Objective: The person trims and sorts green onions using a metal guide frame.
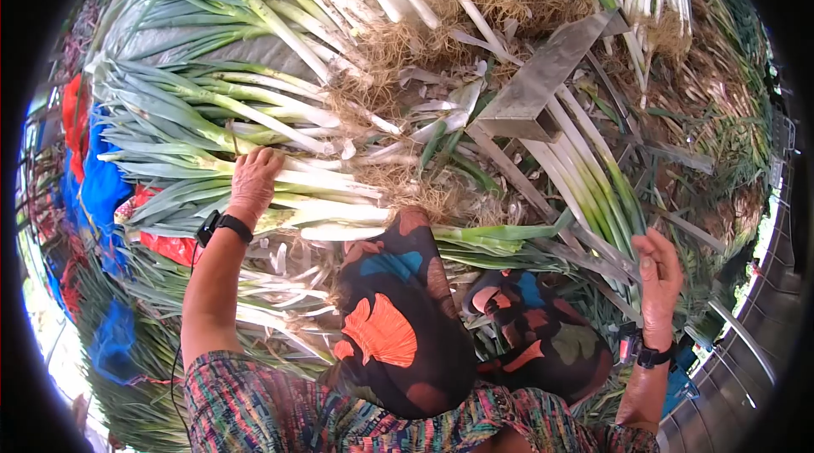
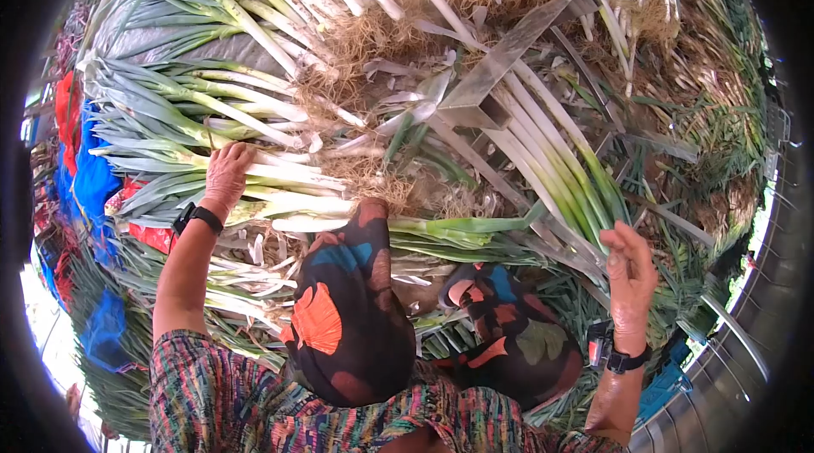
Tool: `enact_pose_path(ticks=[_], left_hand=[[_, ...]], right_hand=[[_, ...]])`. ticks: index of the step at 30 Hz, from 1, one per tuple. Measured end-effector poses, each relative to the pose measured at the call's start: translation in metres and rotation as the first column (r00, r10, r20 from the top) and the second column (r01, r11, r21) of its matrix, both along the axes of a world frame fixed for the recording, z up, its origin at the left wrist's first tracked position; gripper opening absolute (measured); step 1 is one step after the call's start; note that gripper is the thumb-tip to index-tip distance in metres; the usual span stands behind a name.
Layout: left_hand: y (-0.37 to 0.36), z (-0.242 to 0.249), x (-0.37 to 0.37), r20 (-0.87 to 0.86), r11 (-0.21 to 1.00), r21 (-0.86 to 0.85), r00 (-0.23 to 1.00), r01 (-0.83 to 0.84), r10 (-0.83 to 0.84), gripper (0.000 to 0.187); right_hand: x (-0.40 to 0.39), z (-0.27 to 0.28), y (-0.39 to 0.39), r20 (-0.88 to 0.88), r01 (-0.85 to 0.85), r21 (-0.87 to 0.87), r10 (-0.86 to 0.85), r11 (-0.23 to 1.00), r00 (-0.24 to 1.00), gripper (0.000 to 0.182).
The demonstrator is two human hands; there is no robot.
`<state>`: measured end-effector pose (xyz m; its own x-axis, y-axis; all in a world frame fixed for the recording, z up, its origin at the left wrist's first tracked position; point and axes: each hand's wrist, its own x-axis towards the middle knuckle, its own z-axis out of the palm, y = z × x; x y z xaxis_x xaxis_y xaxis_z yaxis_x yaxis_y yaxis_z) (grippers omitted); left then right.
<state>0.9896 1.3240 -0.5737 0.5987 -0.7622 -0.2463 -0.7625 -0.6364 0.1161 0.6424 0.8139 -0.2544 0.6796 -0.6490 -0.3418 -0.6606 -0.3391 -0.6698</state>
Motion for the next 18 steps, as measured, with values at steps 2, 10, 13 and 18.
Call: enact_pose_path(ticks=[2,10,13,18], left_hand=[[0.001,-0.003,0.003,-0.009,1.000,0.001,1.000,-0.006,0.006,0.034],[-0.051,-0.007,0.076,-0.093,0.992,-0.085,0.992,-0.093,0.085,0.026],[-0.077,-0.023,0.104,0.010,0.999,-0.003,0.999,-0.044,0.044,0.024],[-0.092,-0.048,0.123,-0.046,0.936,0.351,0.999,-0.001,0.018,0.029]], right_hand=[[0.000,-0.001,-0.003,0.007,-0.041,0.011,0.041,0.999,0.999,0.046],[-0.003,-0.002,-0.012,0.024,-0.014,0.052,0.013,0.999,1.000,0.044],[0.000,-0.002,-0.006,-0.002,-0.006,0.065,0.006,0.998,1.000,0.043],[-0.006,0.001,-0.005,-0.008,0.010,0.079,-0.009,0.997,1.000,0.039]])
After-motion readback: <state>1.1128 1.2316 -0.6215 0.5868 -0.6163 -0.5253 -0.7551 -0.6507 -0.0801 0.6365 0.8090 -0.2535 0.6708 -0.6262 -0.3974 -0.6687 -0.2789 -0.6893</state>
